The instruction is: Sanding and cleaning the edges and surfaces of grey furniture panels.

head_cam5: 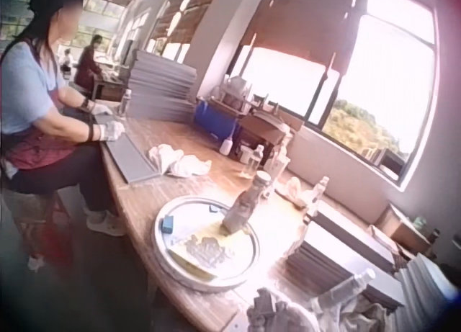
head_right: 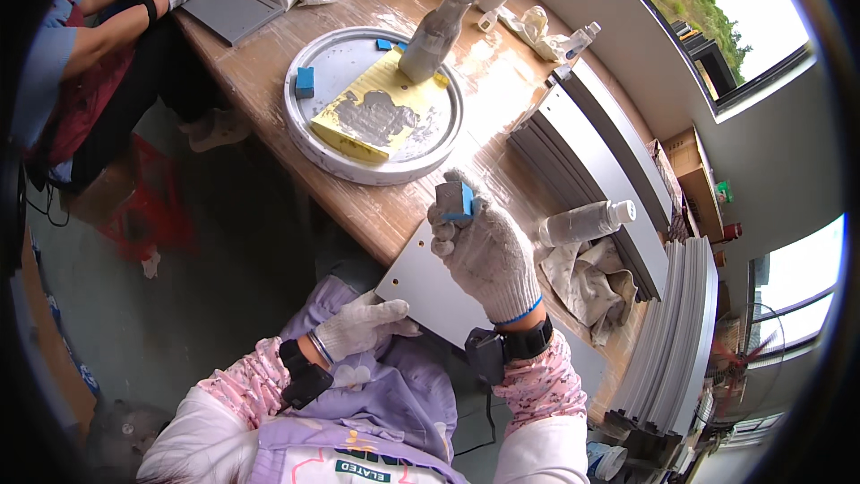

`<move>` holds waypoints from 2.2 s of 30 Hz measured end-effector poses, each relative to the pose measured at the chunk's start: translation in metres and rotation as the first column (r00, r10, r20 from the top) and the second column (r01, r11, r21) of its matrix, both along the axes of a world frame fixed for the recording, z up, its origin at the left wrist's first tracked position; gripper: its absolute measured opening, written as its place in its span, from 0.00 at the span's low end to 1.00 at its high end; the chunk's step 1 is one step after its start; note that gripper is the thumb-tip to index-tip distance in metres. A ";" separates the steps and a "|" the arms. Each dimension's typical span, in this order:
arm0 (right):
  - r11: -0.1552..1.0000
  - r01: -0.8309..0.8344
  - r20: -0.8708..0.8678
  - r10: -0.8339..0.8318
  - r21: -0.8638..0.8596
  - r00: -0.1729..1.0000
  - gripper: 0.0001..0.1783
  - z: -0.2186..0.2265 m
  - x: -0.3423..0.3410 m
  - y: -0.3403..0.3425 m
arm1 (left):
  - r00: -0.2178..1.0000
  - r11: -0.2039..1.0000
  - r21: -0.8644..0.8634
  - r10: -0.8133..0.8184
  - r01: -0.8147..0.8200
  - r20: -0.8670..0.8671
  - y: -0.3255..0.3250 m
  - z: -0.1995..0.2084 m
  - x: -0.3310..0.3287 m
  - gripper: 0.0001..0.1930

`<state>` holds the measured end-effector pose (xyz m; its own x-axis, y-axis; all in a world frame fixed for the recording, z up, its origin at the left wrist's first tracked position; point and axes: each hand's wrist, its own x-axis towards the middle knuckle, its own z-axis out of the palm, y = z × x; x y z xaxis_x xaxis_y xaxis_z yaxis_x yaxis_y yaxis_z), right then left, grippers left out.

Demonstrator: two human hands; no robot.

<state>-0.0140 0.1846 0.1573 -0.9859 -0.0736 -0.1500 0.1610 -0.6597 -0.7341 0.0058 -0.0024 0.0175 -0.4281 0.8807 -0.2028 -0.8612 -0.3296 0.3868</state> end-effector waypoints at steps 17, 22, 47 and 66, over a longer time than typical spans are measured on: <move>0.435 -0.113 0.156 -0.063 0.893 0.986 0.26 0.009 0.021 -0.011 | 0.997 1.000 0.006 0.019 -0.019 -0.069 0.006 -0.010 0.006 0.23; 0.015 -0.036 0.030 0.266 0.999 0.963 0.29 0.006 0.011 -0.030 | 0.997 1.000 0.025 -0.006 0.008 -0.078 0.007 -0.011 0.005 0.25; -0.301 0.179 0.062 0.646 0.937 0.761 0.30 -0.005 -0.002 -0.047 | 0.978 0.999 0.004 -0.048 0.050 -0.202 0.004 -0.008 -0.002 0.25; -0.362 0.289 -0.025 0.585 0.886 0.811 0.31 -0.013 -0.013 -0.021 | 0.986 0.998 0.000 -0.059 0.060 -0.154 0.006 -0.005 -0.006 0.22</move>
<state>-0.0274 0.1639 0.1448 -0.8970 -0.4410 0.0289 -0.4337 0.8658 -0.2496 -0.0004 0.0034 0.0126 -0.4010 0.9062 -0.1345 -0.8097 -0.2819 0.5147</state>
